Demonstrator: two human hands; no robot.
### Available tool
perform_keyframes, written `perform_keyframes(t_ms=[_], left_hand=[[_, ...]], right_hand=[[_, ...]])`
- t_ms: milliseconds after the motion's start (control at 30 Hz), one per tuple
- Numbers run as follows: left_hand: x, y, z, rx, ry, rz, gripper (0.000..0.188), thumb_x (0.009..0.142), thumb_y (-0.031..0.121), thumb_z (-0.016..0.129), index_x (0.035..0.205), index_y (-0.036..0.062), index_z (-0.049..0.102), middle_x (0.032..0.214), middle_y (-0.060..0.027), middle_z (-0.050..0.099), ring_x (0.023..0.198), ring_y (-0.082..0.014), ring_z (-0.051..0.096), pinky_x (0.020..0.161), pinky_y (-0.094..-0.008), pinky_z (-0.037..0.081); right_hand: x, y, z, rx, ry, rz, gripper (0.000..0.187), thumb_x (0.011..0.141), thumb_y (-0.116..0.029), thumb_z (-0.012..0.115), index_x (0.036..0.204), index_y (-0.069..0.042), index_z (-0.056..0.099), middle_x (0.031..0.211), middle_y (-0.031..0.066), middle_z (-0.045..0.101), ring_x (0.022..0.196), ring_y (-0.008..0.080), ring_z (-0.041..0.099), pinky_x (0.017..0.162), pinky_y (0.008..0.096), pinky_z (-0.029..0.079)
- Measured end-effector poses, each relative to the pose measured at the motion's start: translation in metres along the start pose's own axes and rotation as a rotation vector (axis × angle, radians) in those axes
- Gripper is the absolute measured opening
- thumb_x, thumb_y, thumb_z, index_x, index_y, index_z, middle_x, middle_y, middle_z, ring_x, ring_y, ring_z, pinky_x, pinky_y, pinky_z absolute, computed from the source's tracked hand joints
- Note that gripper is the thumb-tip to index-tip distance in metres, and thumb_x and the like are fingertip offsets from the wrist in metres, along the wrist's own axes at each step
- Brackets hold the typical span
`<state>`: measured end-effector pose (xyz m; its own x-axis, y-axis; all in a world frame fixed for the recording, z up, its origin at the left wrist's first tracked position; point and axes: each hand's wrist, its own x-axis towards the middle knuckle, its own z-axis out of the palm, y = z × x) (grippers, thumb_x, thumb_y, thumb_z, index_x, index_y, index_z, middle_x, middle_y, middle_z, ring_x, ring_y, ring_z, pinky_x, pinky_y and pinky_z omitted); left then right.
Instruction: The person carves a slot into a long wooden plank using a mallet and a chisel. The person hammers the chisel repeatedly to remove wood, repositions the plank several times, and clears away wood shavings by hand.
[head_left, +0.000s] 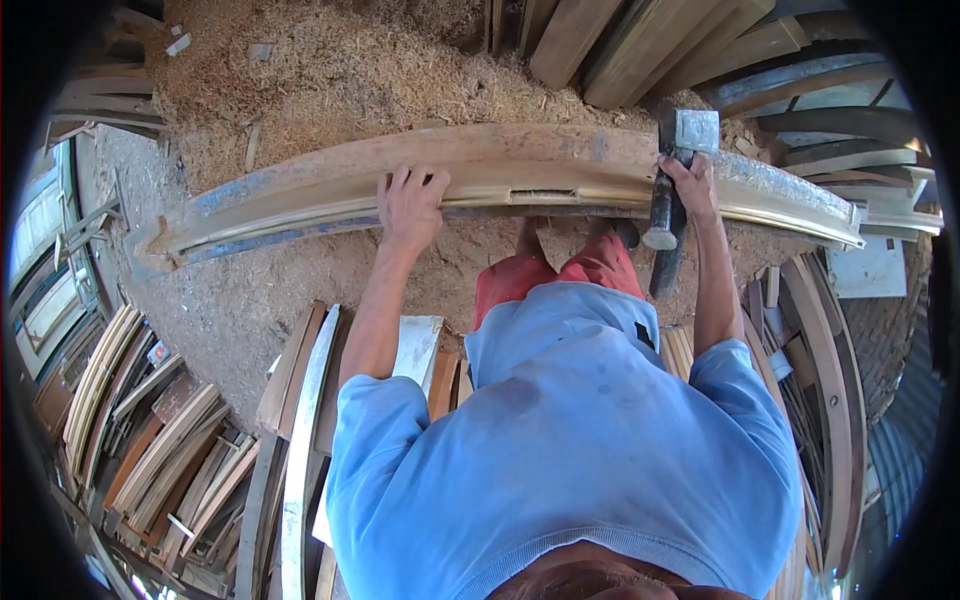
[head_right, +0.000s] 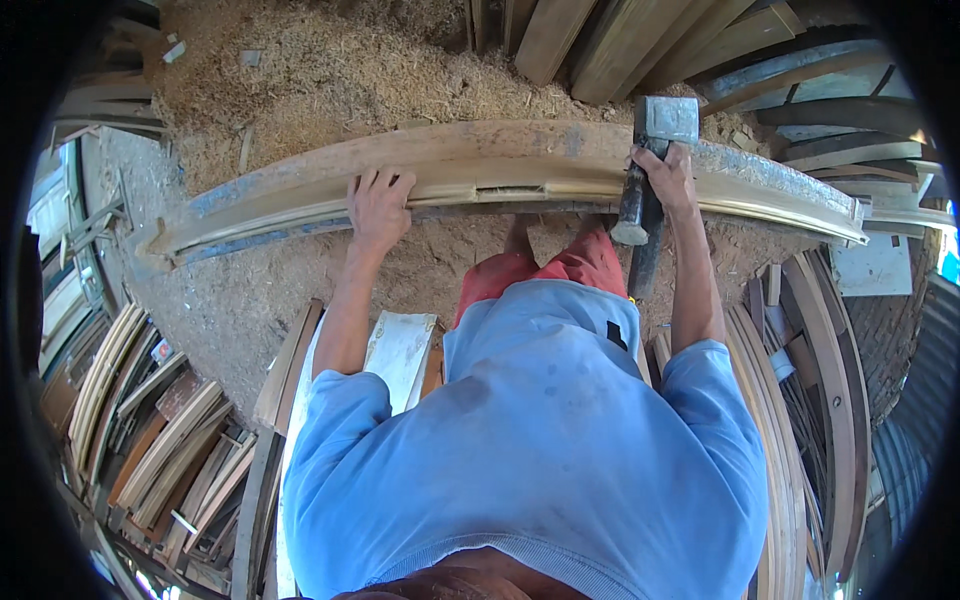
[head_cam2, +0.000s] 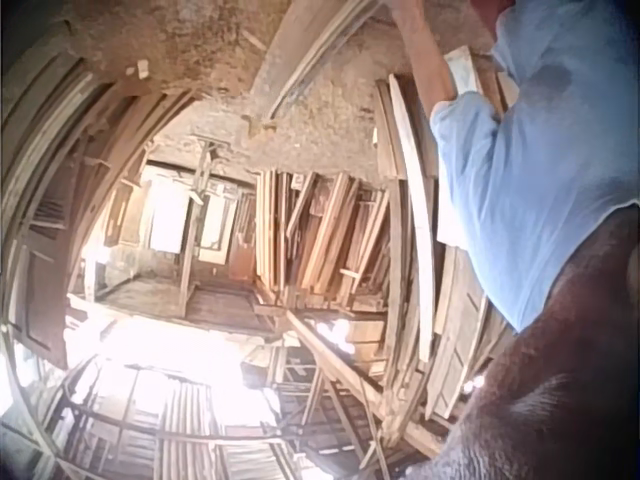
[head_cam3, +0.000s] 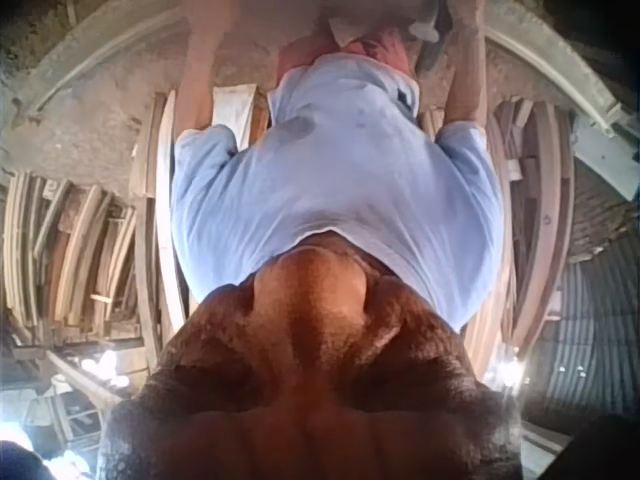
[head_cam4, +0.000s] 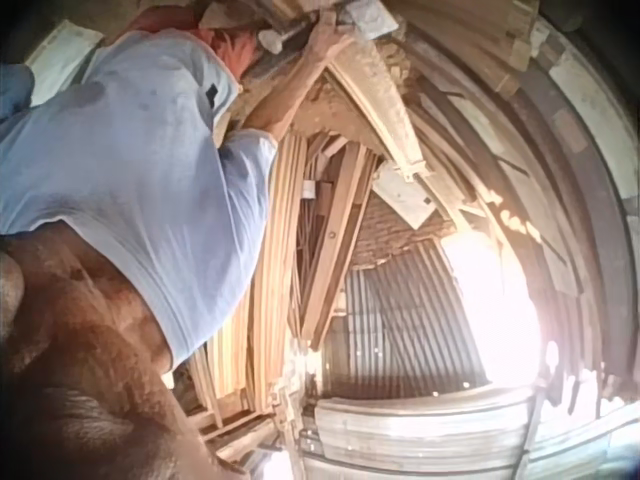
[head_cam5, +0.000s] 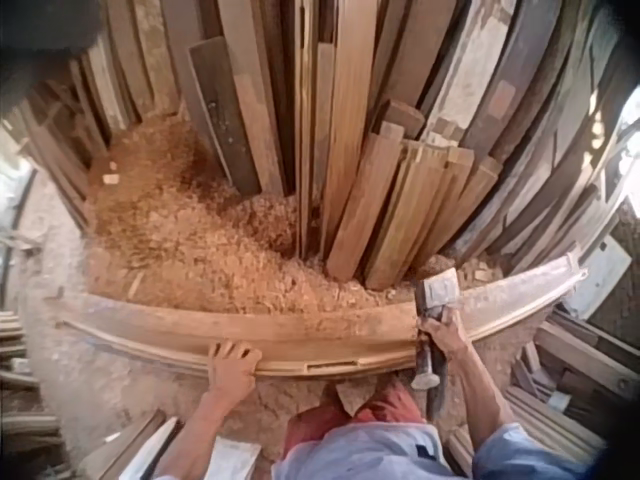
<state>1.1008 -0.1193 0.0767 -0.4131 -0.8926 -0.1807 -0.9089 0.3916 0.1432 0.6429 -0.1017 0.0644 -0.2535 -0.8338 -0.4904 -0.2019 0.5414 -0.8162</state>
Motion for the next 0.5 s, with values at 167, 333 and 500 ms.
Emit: perform_keyframes(t_ms=[167,333,500], left_hand=[[-0.034,0.006,0.031,-0.095,0.221,0.01,0.034,0.068,0.0,0.072,0.098,0.0146,0.064,0.123,0.0019,0.068,0.103,-0.0266,0.059,0.09,-0.0441,0.047],[-0.039,0.006,0.039,-0.095,0.285,0.02,0.037,0.068,-0.002,0.07,0.101,0.0125,0.065,0.123,0.0008,0.07,0.099,-0.0271,0.061,0.088,-0.0429,0.049],[-0.036,0.005,0.032,-0.115,0.277,0.035,0.037,0.068,-0.004,0.069,0.101,0.0116,0.065,0.122,-0.0001,0.07,0.095,-0.0278,0.062,0.088,-0.0427,0.051]], right_hand=[[-0.026,0.021,0.003,-0.025,0.046,0.064,0.019,0.087,-0.024,0.072,0.082,-0.005,0.072,0.074,0.0012,0.069,0.062,0.0094,0.058,0.059,0.0286,0.047],[-0.034,0.023,0.009,0.039,0.065,0.114,0.02,0.087,-0.024,0.075,0.084,-0.004,0.072,0.074,0.0023,0.069,0.061,0.0088,0.059,0.057,0.0279,0.048],[-0.029,0.027,0.009,-0.006,0.053,0.082,0.02,0.087,-0.024,0.076,0.085,-0.005,0.071,0.075,0.0026,0.07,0.061,0.0085,0.059,0.056,0.0275,0.048]])
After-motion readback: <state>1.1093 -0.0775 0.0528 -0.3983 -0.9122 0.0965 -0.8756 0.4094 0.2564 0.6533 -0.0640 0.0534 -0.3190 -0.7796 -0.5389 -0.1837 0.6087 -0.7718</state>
